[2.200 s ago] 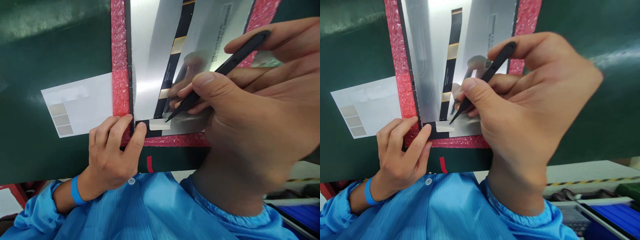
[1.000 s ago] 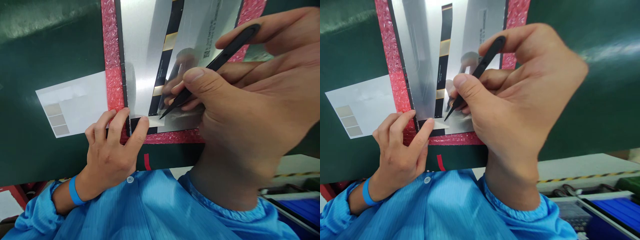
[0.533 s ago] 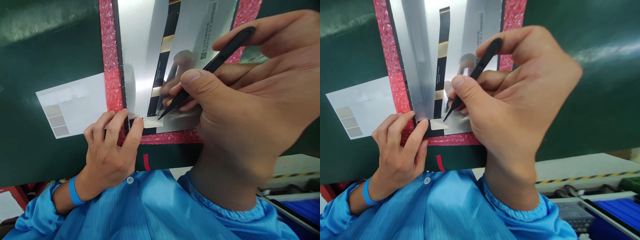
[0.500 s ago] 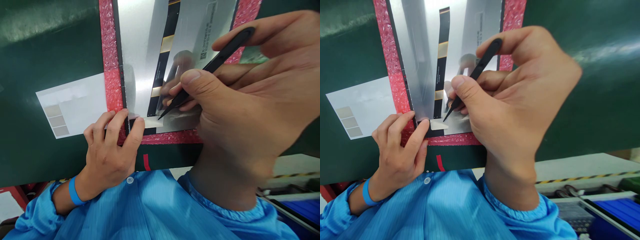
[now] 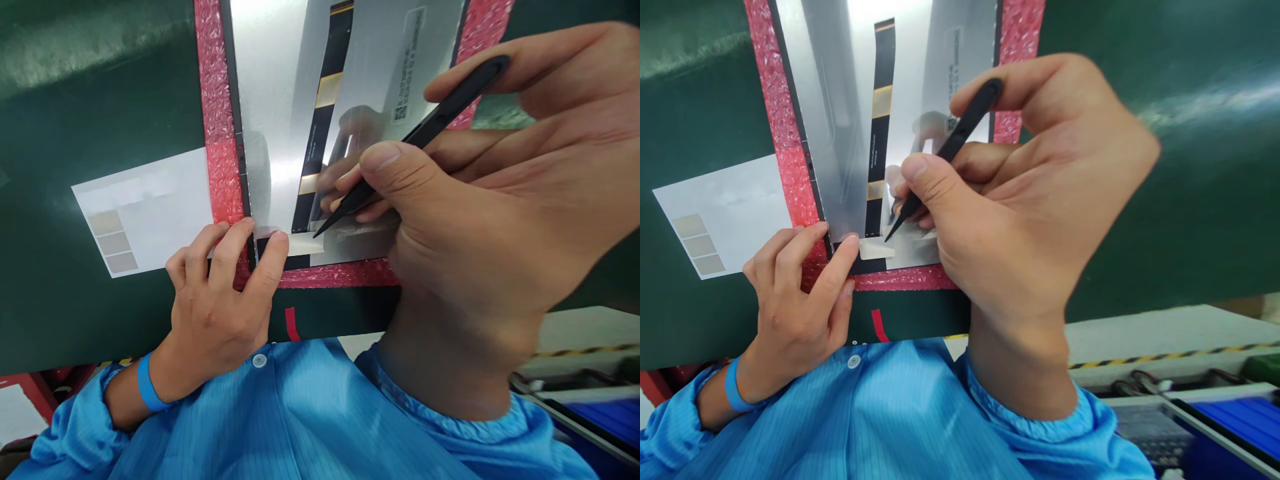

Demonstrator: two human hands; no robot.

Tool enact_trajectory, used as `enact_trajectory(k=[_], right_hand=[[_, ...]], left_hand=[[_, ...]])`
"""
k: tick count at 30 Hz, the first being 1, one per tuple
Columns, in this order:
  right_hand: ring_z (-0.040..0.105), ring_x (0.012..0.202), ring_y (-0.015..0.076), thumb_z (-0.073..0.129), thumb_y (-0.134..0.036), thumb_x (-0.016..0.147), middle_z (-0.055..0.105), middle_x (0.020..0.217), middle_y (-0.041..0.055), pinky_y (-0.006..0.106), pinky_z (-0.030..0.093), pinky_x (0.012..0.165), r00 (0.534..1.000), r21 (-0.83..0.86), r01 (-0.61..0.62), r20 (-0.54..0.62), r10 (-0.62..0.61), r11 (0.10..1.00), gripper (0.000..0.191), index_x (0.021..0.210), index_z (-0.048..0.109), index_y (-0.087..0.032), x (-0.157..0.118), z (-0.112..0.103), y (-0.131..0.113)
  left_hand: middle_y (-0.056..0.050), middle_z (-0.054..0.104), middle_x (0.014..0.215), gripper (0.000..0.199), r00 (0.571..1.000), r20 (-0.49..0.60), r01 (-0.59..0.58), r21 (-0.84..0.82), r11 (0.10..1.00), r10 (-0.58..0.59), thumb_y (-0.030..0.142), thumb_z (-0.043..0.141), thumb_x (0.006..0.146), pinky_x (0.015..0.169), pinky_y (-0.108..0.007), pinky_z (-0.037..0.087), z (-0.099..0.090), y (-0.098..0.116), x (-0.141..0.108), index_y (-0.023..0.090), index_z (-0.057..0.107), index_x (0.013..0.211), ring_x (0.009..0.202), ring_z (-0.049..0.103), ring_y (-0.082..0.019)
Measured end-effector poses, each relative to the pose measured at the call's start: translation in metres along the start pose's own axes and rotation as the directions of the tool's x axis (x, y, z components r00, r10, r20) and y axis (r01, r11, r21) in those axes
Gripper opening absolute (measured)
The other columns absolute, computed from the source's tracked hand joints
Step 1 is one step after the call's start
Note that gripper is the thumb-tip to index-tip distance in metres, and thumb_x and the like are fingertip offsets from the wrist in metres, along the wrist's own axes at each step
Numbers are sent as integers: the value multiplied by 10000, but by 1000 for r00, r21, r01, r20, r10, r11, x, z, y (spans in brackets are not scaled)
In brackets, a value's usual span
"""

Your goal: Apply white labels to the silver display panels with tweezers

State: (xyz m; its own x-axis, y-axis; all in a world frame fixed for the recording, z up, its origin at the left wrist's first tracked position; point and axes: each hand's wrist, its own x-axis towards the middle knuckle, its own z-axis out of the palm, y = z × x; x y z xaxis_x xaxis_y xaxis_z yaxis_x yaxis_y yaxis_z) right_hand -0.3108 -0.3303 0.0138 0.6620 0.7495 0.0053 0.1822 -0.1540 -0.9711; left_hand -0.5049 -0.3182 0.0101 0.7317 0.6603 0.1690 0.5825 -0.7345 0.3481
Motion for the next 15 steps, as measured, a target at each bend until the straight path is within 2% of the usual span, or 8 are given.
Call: enact_trajectory(k=[6, 10, 15], right_hand=[[774, 799, 221, 787, -121, 921, 630, 855, -35, 224, 623, 501, 1000, 8, 3, 5, -3, 1000, 218, 1018, 625, -229, 0, 0, 0], [772, 783, 200, 790, -63, 903, 626, 926, -43, 169, 576, 471, 1000, 43, 28, 6, -29, 999, 243, 999, 623, -211, 2, 2, 2], [776, 765, 216, 832, -94, 904, 636, 863, -52, 164, 560, 470, 1000, 42, 18, 10, -18, 999, 253, 999, 621, -196, 3, 2, 3]], left_hand=[[-209, 652, 1402, 455, 1000, 0, 0, 0, 1000, 0, 140, 624, 947, 1017, -495, 405, 0, 0, 0, 166, 627, 1401, 1329, 563, -366], [-207, 630, 1420, 490, 1000, 2, -3, -6, 1000, 3, 123, 635, 927, 1024, -517, 404, 0, 0, -1, 225, 637, 1406, 1329, 556, -380], [-189, 603, 1444, 525, 1000, 6, 5, 9, 1000, -5, 124, 615, 926, 1039, -524, 390, 3, 0, -2, 277, 621, 1428, 1351, 531, -369]])
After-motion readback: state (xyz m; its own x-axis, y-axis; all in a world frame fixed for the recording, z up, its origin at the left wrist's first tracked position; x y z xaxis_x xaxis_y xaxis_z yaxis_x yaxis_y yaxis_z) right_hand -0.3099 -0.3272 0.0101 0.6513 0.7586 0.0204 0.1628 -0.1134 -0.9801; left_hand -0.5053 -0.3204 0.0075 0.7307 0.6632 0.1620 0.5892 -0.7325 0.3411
